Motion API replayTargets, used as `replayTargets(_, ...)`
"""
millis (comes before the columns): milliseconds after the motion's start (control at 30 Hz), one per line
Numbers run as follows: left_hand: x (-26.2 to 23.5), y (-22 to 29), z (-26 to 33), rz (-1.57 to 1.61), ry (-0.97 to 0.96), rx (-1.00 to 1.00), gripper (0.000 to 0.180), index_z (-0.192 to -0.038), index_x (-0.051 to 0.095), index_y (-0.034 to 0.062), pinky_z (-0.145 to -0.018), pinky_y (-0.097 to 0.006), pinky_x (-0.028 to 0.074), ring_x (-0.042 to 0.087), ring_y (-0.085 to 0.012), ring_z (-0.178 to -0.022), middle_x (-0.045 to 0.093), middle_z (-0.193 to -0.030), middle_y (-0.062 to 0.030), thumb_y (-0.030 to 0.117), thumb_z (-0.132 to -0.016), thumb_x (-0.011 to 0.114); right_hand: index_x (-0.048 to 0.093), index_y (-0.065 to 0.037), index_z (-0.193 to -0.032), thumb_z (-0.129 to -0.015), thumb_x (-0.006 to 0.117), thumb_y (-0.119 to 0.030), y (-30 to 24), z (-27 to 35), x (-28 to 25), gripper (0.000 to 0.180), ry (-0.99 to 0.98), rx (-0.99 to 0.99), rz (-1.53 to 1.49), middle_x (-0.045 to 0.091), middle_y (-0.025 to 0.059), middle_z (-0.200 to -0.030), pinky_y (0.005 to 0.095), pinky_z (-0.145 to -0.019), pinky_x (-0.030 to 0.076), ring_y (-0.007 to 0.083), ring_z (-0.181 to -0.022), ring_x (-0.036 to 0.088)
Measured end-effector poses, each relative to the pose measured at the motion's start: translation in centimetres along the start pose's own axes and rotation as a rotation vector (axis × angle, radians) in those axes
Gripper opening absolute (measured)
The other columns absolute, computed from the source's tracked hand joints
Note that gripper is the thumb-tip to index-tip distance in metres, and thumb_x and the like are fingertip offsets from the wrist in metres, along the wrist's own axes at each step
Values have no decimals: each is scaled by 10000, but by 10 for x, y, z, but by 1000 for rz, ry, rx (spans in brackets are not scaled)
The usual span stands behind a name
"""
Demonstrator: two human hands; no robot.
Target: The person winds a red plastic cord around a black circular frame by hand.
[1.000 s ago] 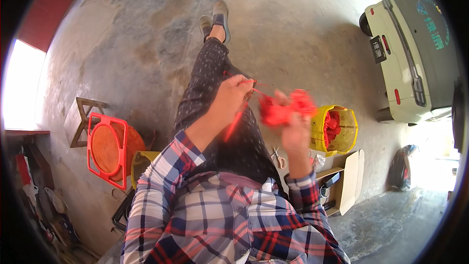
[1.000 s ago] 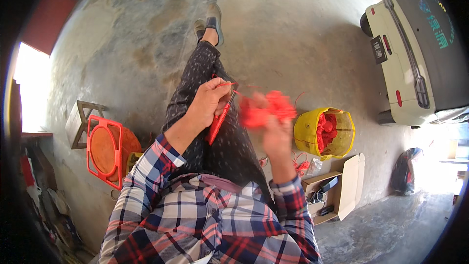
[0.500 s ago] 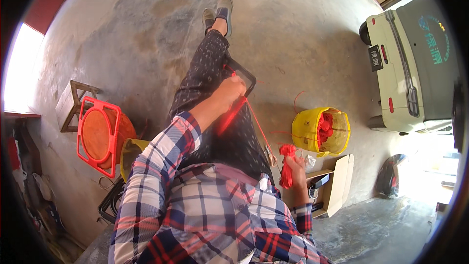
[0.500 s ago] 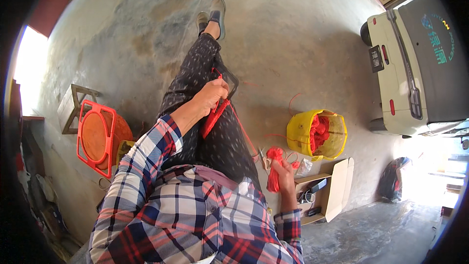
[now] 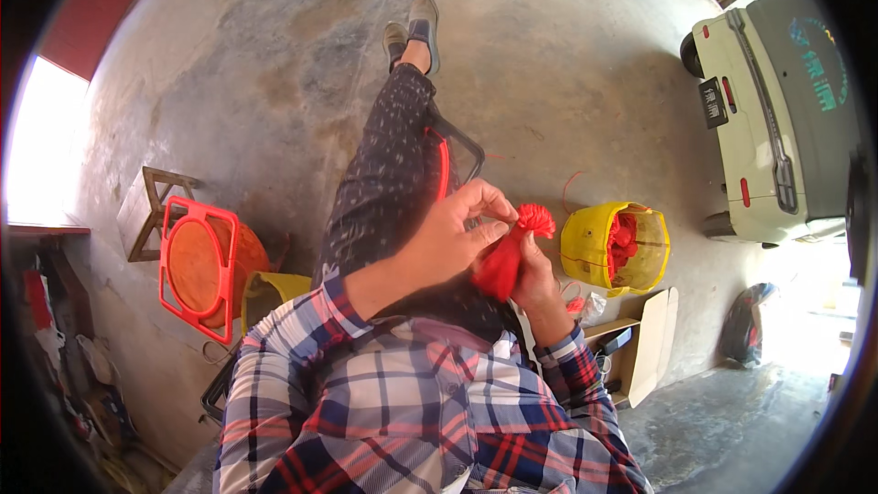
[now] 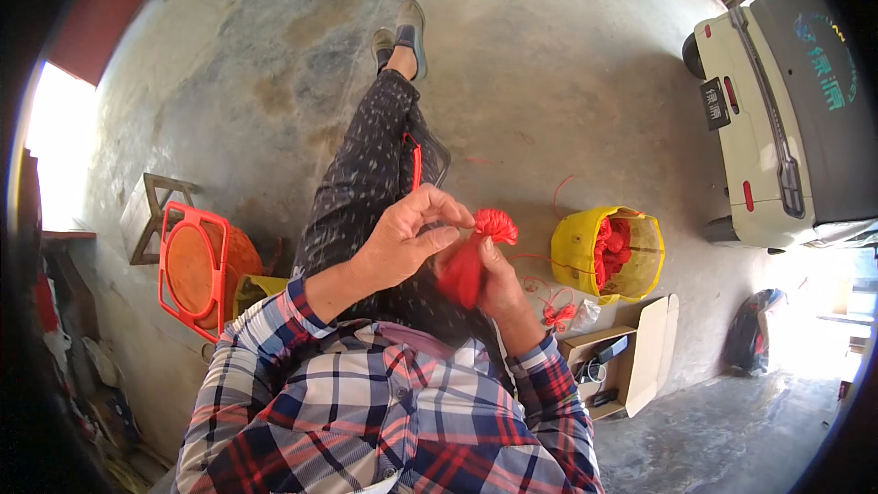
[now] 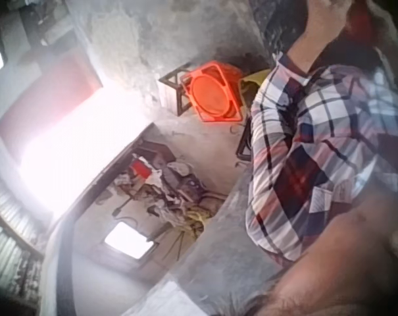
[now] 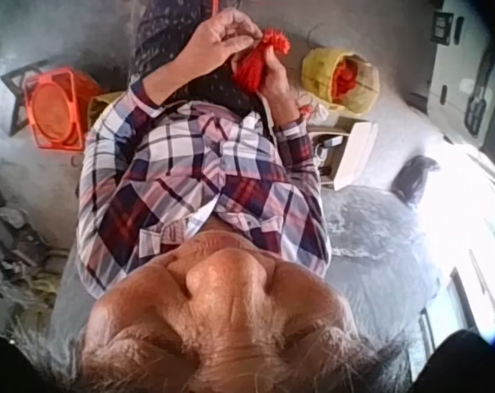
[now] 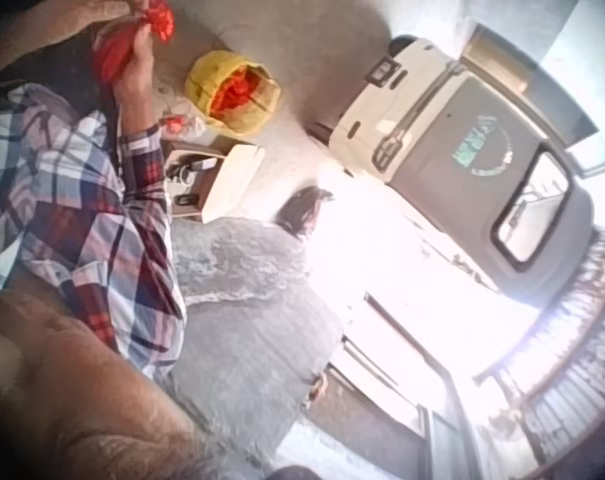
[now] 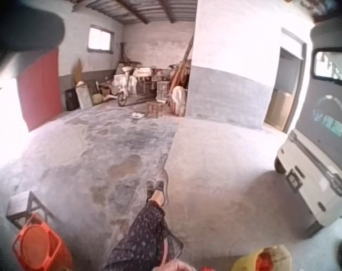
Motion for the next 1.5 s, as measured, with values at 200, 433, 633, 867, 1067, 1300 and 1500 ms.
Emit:
replayTargets(200, 15, -19, 6, 66, -108, -406, 530, -1311, 490, 54, -912, -308, 447, 571, -152, -1074, 603, -1173, -66, 140, -844, 725, 524, -25, -1136, -938, 385, -621, 2, -7, 3, 643, -75, 74, 157, 595, 93, -887, 342, -693, 498, 212, -723, 596)
replayTargets(433, -42, 45, -27, -101, 162, 221, 412, -1246, 556, 86, -898, -317, 467, 576, -193, -1070, 608, -1151, -56, 8, -844, 606, 498, -26, -1277, -894, 573, -497, -14, -25, -7, 612, -286, 102, -6, 621, 64, -884, 256, -607, 433, 140, -710, 567)
replayTargets(633, -58, 26, -55, -1475, 92, 549, 387, -1078, 641, 71, -871, -403, 428, 547, -286, -1028, 578, -1028, -89, 4, -698, 629, 611, -50, -1161, -807, 682, -268, -44, -88, -36, 422, 103, -232, 910, 621, 78, -1028, 292, -697, 474, 161, -765, 578)
replayTargets(867, -64, -31, -60, -1264, 54, 98, 389, -1090, 603, 29, -943, -420, 416, 532, -325, -1061, 601, -1035, -106, 70, -714, 696, 682, -70, -986, -736, 715, -174, -41, -89, 2, 273, 273, -474, 1591, 583, 107, -1152, 369, -923, 460, 262, -1102, 552)
replayTargets(1067, -54, 5, -23, -1076, 247, 417, 393, -1072, 614, 16, -934, -382, 436, 564, -310, -967, 611, -976, -111, 79, -707, 744, 658, -5, -933, -736, 732, -152, -92, -33, -3, 256, 260, -700, 901, 579, 129, -1205, 362, -928, 466, 246, -1105, 563)
replayTargets(1300, -63, -57, -19, -678, 160, -85, 256, -1032, 605, -11, -770, -309, 507, 656, -181, -828, 676, -924, -141, 80, -816, 708, 537, -14, -866, -774, 692, -296, -56, 45, 86, 334, -613, -319, 11, 653, 240, -845, 487, -774, 471, 355, -782, 650)
replayTargets(1500, -59, -57, -16, -616, 175, -46, 280, -1057, 583, -18, -753, -331, 506, 660, -209, -816, 673, -892, -148, 100, -829, 694, 440, 2, -1068, -772, 756, -314, -5, 88, 118, 535, -576, 228, -85, 595, 138, -853, 353, -641, 465, 225, -686, 588)
Point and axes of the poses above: each hand's wrist, its own z-axis away from the middle knuckle, its own x-axis out of the palm, y = z × x, the point moved 7 cm from there along -z, towards the middle knuckle
